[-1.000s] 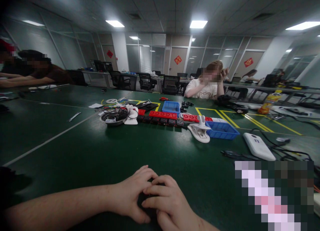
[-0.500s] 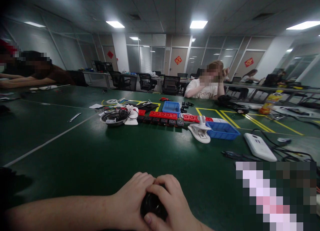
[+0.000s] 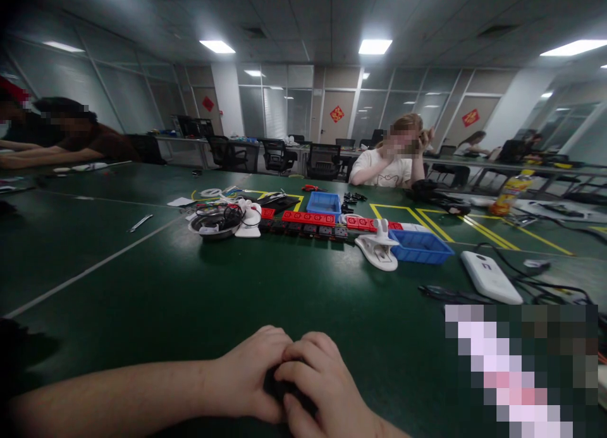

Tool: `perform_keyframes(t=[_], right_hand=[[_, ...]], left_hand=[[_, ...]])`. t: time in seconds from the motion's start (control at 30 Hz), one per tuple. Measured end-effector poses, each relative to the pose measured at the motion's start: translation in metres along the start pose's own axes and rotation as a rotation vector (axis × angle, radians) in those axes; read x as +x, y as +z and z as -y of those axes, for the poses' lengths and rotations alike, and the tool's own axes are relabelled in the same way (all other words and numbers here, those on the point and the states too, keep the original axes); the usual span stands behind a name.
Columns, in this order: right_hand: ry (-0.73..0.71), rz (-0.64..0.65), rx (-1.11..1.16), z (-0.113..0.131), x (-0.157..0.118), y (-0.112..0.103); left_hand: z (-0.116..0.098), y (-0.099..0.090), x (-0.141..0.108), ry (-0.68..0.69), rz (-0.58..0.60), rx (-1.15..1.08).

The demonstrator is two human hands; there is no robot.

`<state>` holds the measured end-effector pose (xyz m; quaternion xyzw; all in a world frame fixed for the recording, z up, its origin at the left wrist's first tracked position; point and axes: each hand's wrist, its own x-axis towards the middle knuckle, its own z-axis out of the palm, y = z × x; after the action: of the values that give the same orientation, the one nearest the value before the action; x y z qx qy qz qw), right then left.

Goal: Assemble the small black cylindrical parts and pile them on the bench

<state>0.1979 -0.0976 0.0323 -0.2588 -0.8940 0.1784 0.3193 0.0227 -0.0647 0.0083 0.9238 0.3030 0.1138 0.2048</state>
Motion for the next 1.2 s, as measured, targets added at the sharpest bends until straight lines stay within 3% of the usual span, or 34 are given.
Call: perform_keyframes(t=[0.2,0.47,0.7,0.87,1.2], right_hand=[[-0.101,-0.012,-0.058,0.0,-0.003,-0.005],[-0.123,0.025,-0.066,-0.001,-0.001,-0.005],[-0.113,-0.01,-0.05,-0.003,-0.005,-0.001],[0.017,-0.132,-0.004,-0.006,-0.008,0.009],[0.123,-0.06,-0.053,-0.005,-0.006,0.011]], left_hand=[[0.003,-0.005,0.003,0.057,0.032,-0.013],[0.003,-0.013,0.003,0.131,0.118,0.018],[0.004,-0.005,-0.002,0.064,-0.022,-0.131],[0.001,0.003,-0.003,-0.111,-0.172,-0.046],[-0.003,0.004,-0.005,-0.13,-0.11,0.054]])
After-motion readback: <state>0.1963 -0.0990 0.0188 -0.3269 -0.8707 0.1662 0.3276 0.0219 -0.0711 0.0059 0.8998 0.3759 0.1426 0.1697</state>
